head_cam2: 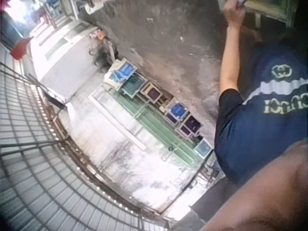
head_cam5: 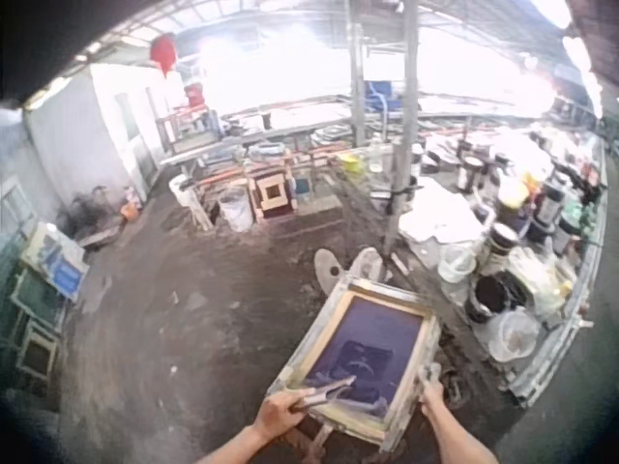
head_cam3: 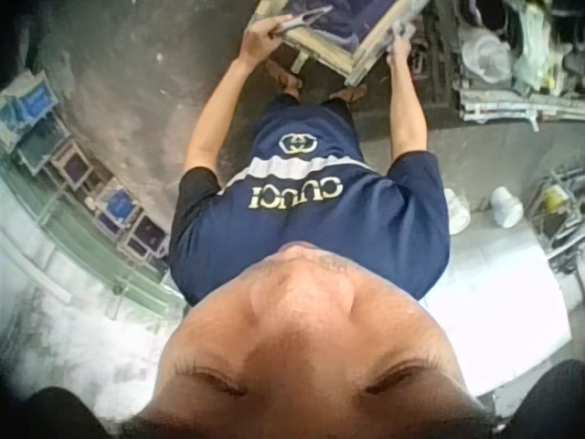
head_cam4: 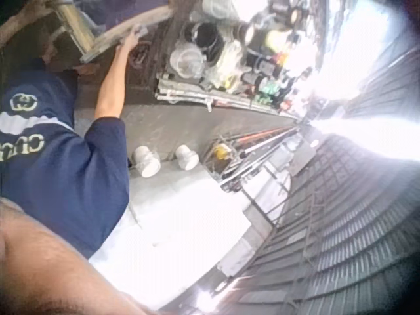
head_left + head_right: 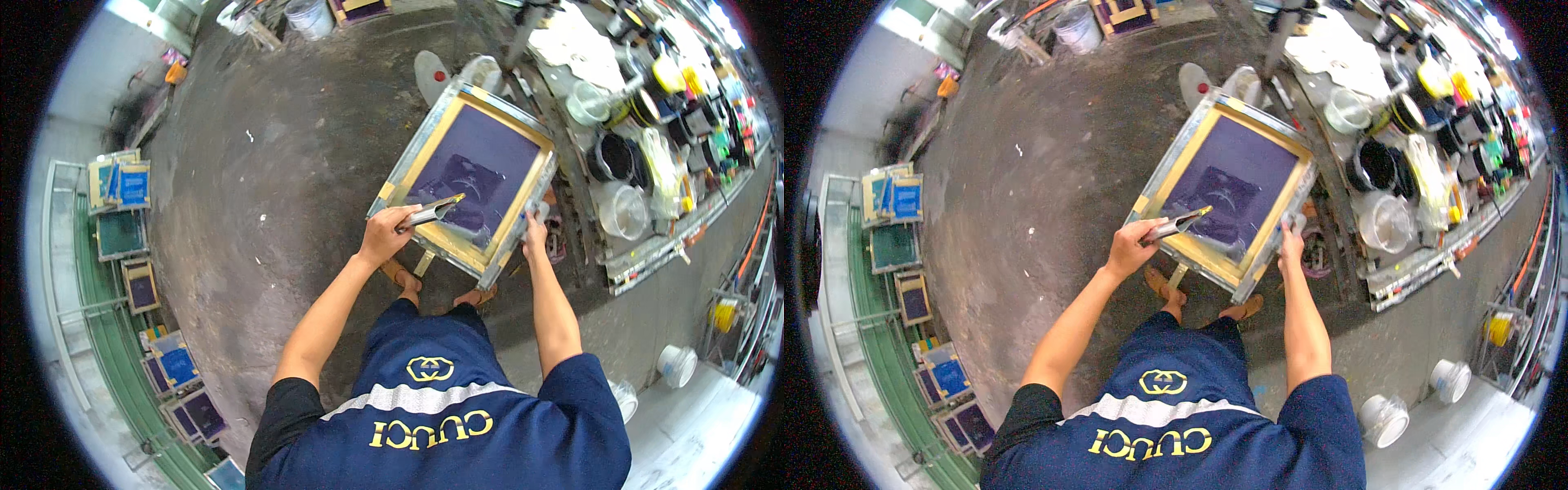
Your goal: The person prepares a screen printing frame with purple ink, pours a liquid onto the squeegee, and then pulls the squeegee across the screen to print a design onto a dark fabric on a conveyor belt.
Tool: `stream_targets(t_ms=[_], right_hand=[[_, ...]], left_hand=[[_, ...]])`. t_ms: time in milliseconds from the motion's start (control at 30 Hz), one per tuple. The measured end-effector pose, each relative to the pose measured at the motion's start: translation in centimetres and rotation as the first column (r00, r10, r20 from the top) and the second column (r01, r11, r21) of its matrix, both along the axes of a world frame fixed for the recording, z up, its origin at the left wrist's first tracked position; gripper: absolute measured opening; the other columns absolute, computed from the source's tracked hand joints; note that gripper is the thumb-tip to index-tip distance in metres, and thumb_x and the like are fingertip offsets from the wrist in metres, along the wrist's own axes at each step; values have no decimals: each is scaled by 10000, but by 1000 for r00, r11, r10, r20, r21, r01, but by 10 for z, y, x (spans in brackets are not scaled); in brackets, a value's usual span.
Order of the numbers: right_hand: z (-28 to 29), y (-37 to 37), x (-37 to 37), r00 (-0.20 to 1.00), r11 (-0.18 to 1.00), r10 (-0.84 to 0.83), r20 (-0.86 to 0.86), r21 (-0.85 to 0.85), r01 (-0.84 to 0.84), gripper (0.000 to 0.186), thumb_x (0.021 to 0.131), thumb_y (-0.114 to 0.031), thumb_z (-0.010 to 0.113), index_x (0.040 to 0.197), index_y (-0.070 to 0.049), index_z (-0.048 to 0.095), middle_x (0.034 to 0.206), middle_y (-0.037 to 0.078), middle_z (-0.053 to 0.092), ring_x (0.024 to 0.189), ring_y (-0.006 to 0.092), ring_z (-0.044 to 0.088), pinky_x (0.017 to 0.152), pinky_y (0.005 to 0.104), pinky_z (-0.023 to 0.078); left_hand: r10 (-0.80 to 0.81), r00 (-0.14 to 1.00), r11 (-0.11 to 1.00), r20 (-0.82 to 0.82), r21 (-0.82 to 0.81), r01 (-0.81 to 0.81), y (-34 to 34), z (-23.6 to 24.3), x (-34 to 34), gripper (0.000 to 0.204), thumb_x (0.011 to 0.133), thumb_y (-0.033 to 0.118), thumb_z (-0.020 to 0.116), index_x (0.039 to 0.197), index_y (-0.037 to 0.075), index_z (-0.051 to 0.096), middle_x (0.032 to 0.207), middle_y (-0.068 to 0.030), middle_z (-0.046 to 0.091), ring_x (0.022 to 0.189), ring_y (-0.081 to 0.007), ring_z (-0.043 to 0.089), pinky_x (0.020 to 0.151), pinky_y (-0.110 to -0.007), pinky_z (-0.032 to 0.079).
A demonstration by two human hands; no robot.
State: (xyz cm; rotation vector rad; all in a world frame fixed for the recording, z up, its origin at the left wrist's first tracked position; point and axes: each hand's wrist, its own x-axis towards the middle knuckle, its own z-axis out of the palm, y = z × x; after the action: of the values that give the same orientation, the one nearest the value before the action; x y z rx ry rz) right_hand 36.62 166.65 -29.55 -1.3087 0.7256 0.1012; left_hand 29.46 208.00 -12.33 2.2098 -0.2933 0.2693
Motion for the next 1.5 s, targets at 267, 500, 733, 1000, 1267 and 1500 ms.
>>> stream_targets(t_ms=[267, 500, 733, 1000, 1267, 1500], right_hand=[[57, 155, -20, 998, 991, -38, -56, 124, 44, 555, 979, -259, 752, 1446, -26, 564, 1319, 55, 648, 1183, 220, 641, 965, 420, 541], [127, 313, 74, 988, 985, 149, 50, 84, -153, 513, 955, -299, 782, 1372, -26, 657, 1153, 36, 716, 984, 146, 636, 874, 314, 508], [157, 499, 207, 927, 928, 354, 125, 79, -365, 449, 923, -340, 805, 1251, -45, 720, 1116, 42, 730, 1007, 169, 629, 939, 391, 491], [203, 708, 401, 686, 685, 666, 293, 125, -718, 438, 961, -245, 730, 1344, -41, 681, 1233, 55, 731, 1159, 184, 621, 1042, 351, 463], [289, 790, 595, 589, 609, 640, 494, 141, -780, 727, 967, -187, 728, 1577, -95, 342, 1438, 99, 527, 1315, 212, 490, 1125, 382, 390], [328, 797, 788, 633, 797, 448, 631, 39, -603, 397, 1009, -292, 706, 1300, -57, 574, 1236, 33, 607, 1187, 133, 523, 1048, 331, 405]], left_hand=[[307, 934, 899, -181, -266, -347, 152, 37, 23, 266, 919, 221, 823, 1006, -4, 711, 693, 25, 548, 654, -55, 463, 579, -277, 406], [532, 841, 835, -99, -103, -541, 299, 73, 66, 408, 945, 370, 803, 1052, -11, 701, 876, -32, 718, 762, -115, 614, 678, -307, 499], [699, 540, 472, -468, -265, -841, 483, 81, 103, 621, 945, 413, 796, 1307, -58, 617, 1227, -135, 692, 1106, -240, 654, 991, -395, 497], [648, 508, 314, -567, -409, -857, 651, 111, 162, 751, 960, 507, 740, 1449, -23, 528, 1412, -159, 608, 1240, -289, 602, 1073, -431, 456], [652, 563, 219, -508, -584, -781, 750, 125, 315, 774, 993, 556, 655, 1557, 56, 477, 1549, -81, 523, 1399, -251, 487, 1188, -409, 336], [497, 720, 269, -484, -703, -659, 796, 116, 586, 736, 1008, 544, 646, 1495, 8, 510, 1472, -131, 566, 1314, -260, 559, 1112, -411, 423]])
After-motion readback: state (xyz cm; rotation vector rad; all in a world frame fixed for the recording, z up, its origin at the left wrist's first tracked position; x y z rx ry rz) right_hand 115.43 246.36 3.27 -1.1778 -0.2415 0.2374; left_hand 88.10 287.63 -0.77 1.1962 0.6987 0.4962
